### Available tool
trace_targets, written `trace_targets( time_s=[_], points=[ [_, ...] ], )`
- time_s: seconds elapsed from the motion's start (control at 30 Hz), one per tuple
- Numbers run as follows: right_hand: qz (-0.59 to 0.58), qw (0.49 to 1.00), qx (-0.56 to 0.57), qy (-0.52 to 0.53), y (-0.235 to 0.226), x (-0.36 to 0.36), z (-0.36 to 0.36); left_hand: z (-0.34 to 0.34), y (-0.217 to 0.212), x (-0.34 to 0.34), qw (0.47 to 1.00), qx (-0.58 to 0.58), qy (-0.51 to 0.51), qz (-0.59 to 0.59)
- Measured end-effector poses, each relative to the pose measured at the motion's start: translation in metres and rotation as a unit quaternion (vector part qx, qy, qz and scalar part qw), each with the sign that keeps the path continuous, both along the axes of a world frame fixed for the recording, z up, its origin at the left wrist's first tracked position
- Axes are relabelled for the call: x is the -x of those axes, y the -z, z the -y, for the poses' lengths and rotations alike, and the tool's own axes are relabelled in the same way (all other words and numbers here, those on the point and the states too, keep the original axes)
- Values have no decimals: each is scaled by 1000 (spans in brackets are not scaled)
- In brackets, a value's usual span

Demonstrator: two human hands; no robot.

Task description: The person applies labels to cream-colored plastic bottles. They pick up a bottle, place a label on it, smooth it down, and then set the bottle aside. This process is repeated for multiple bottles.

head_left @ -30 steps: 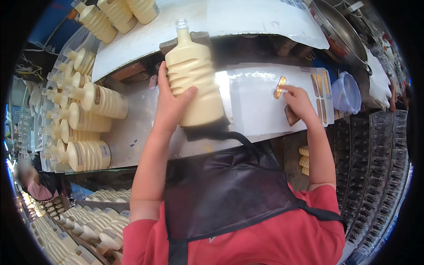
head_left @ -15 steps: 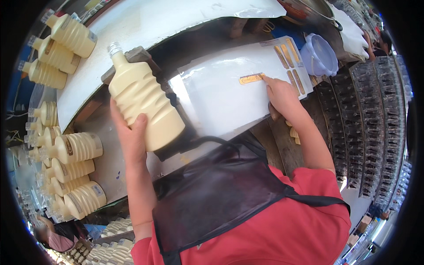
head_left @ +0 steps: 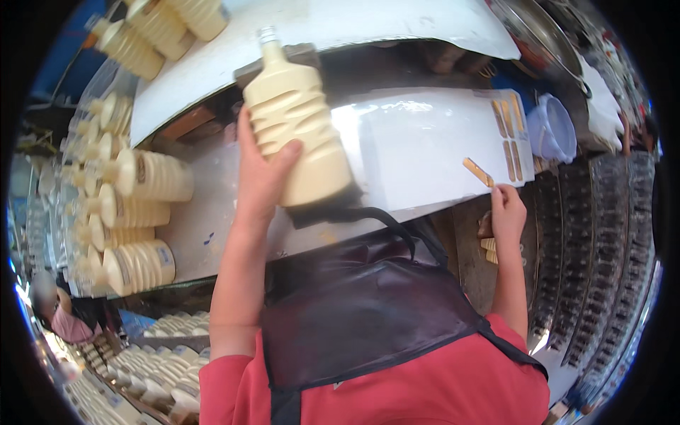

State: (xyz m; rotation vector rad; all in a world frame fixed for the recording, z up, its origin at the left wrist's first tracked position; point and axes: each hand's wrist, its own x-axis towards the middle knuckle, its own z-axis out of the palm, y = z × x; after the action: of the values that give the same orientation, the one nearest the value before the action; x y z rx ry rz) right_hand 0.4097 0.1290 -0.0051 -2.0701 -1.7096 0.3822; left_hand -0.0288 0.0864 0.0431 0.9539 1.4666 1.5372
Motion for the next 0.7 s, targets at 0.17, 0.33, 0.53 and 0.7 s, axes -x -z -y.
trace_targets(
  time_s=[0.17, 0.33, 0.53, 0.7],
  points=[
    [-275, 944, 131, 127, 55, -46, -25, 1, -5, 4, 1000, -1, -11, 26],
    [-317, 936, 119, 96, 29, -31, -20, -1, -8, 4, 999, -33, 13, 25],
    [-66, 987, 6, -144, -57, 64, -44, -6, 2, 0, 995, -42, 14, 95],
    [-205, 895, 77, -389, -148, 213, -74, -5, -11, 6, 998, 11, -24, 61]
  ],
)
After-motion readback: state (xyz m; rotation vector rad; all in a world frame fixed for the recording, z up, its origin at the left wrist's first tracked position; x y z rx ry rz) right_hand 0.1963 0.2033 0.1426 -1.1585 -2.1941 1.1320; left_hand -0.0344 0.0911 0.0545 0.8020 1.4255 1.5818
